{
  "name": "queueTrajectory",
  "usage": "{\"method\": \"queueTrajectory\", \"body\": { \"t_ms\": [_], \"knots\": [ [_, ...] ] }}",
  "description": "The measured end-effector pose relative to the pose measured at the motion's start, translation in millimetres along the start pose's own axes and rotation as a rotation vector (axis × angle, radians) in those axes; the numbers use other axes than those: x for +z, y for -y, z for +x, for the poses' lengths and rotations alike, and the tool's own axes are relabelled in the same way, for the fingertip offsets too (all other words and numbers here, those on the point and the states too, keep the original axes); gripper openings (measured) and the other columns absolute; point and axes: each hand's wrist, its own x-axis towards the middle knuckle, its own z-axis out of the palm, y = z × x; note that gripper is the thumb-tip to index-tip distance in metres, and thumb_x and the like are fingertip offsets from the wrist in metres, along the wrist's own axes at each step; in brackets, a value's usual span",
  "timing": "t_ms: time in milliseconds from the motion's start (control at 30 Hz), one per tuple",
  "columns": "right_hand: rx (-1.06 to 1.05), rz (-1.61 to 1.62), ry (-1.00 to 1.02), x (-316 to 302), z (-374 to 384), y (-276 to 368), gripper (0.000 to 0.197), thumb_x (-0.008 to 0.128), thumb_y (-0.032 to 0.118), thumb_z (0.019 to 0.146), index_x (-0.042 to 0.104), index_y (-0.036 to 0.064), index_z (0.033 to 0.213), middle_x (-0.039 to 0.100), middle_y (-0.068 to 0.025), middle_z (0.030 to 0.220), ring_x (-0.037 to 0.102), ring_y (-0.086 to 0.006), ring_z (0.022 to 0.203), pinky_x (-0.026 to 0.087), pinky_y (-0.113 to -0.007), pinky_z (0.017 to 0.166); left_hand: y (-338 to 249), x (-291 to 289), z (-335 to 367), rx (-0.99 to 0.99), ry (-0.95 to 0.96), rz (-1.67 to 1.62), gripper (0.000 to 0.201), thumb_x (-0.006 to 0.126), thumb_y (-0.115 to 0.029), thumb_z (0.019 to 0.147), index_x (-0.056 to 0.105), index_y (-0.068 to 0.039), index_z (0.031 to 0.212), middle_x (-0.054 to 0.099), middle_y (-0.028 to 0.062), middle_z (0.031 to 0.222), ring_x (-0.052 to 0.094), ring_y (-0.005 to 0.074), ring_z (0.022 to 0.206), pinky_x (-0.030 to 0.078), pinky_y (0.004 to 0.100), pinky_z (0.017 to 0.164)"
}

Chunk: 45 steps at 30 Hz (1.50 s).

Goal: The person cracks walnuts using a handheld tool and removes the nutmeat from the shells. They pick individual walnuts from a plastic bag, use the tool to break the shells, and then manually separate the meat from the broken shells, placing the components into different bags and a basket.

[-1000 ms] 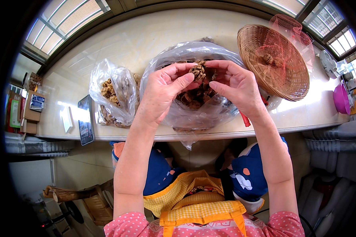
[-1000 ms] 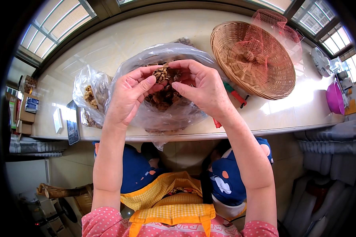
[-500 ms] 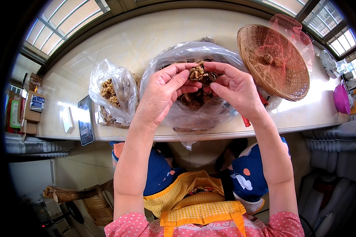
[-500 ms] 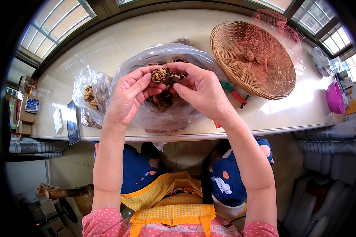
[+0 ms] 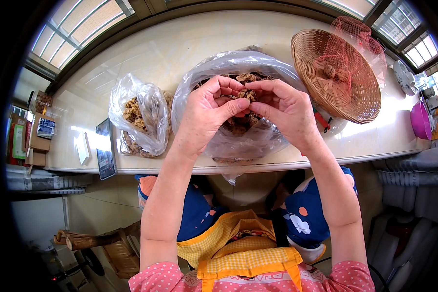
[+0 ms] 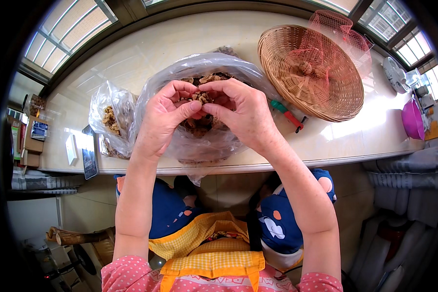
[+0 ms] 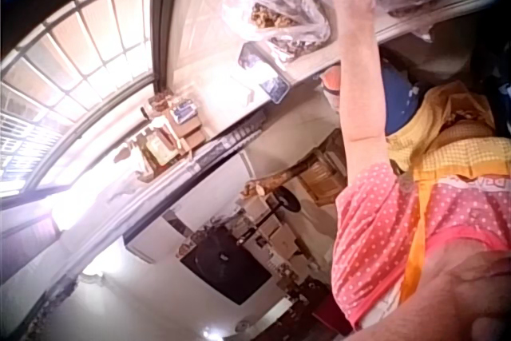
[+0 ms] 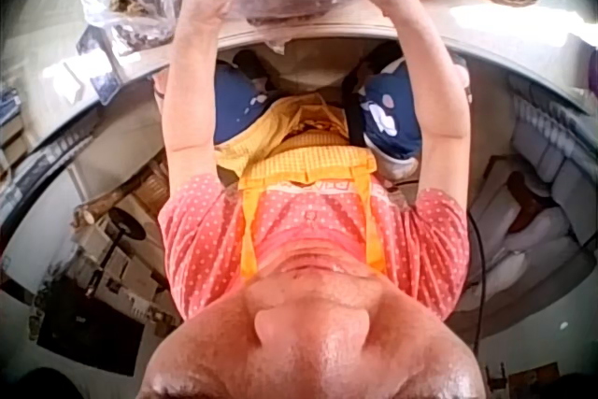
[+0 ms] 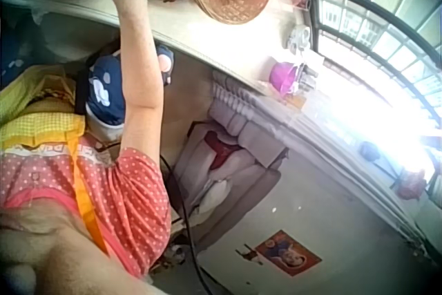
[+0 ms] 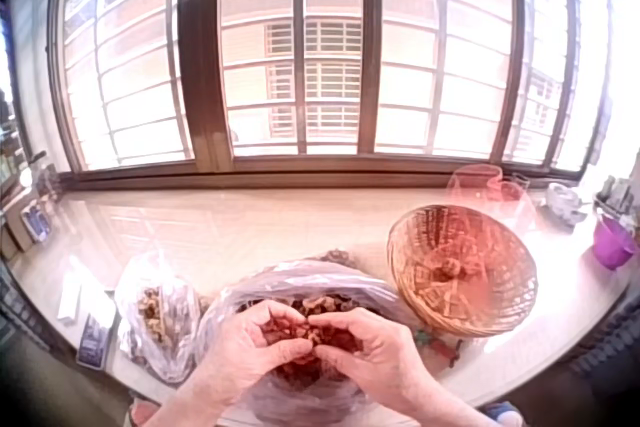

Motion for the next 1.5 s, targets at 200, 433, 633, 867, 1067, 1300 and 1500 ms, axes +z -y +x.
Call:
{"method": "queueTrajectory", "body": {
  "t_ms": [200,433,633,867,1067,1300,1500],
  "knots": [
    [0.07,0.219,0.013,-1,1,7,0.029,0.068,-0.001,0.084,0.062,-0.0023,0.112,0.068,-0.0065,0.092,0.064,-0.0099,0.082,0.053,-0.023,0.072,0,-1,0,-0.034,0.008,-0.072,0.025,0.067,-0.01,0.088,0.058,-0.002,0.11,0.064,0.0049,0.097,0.062,0.0112,0.088,0.052,0.0243,0.077],
    [0.125,0.417,0.082,-11,3,4,0.028,0.067,0.001,0.085,0.061,-0.0032,0.111,0.065,-0.0062,0.093,0.062,-0.0095,0.08,0.053,-0.023,0.071,-1,1,0,-0.064,0.047,-0.239,0.025,0.065,-0.009,0.089,0.057,-0.003,0.111,0.065,0.0049,0.099,0.062,0.0127,0.09,0.053,0.0264,0.082],
    [0.1,0.334,0.049,-8,3,7,0.024,0.067,0.002,0.086,0.061,-0.0027,0.109,0.065,-0.0051,0.092,0.062,-0.0094,0.08,0.053,-0.023,0.072,1,6,0,0.022,-0.002,-0.11,0.024,0.067,-0.009,0.087,0.058,0.0,0.108,0.064,0.0053,0.093,0.062,0.012,0.085,0.051,0.0252,0.081],
    [0.128,0.337,-0.029,-9,2,9,0.026,0.067,0.002,0.085,0.061,-0.0016,0.11,0.064,-0.004,0.096,0.061,-0.0083,0.085,0.052,-0.022,0.074,-1,0,1,-0.007,-0.027,-0.124,0.024,0.062,-0.009,0.091,0.057,0.0,0.113,0.064,0.0078,0.105,0.061,0.0117,0.093,0.051,0.0255,0.083],
    [-0.036,-0.077,-0.079,-1,1,6,0.031,0.069,0.002,0.081,0.064,0.0032,0.112,0.065,-0.0038,0.098,0.06,-0.0085,0.083,0.051,-0.023,0.074,0,0,1,0.015,-0.012,-0.157,0.024,0.059,-0.009,0.093,0.057,0.0,0.115,0.064,0.0078,0.106,0.061,0.0124,0.095,0.051,0.0273,0.087],
    [0.025,-0.005,-0.068,0,0,5,0.032,0.07,0.004,0.082,0.063,0.0013,0.113,0.069,-0.0061,0.091,0.064,-0.0106,0.082,0.052,-0.024,0.077,-1,3,1,0.002,-0.008,-0.142,0.023,0.059,-0.01,0.093,0.057,0.001,0.113,0.064,0.0076,0.105,0.062,0.0133,0.093,0.051,0.0276,0.086],
    [-0.002,-0.118,-0.054,1,-2,9,0.031,0.07,0.003,0.082,0.062,-0.0009,0.112,0.07,-0.0074,0.092,0.065,-0.01,0.083,0.053,-0.024,0.074,1,10,0,0.044,-0.037,-0.053,0.022,0.067,-0.007,0.088,0.059,0.001,0.107,0.064,0.005,0.095,0.061,0.0104,0.086,0.051,0.0244,0.081]
  ]
}}
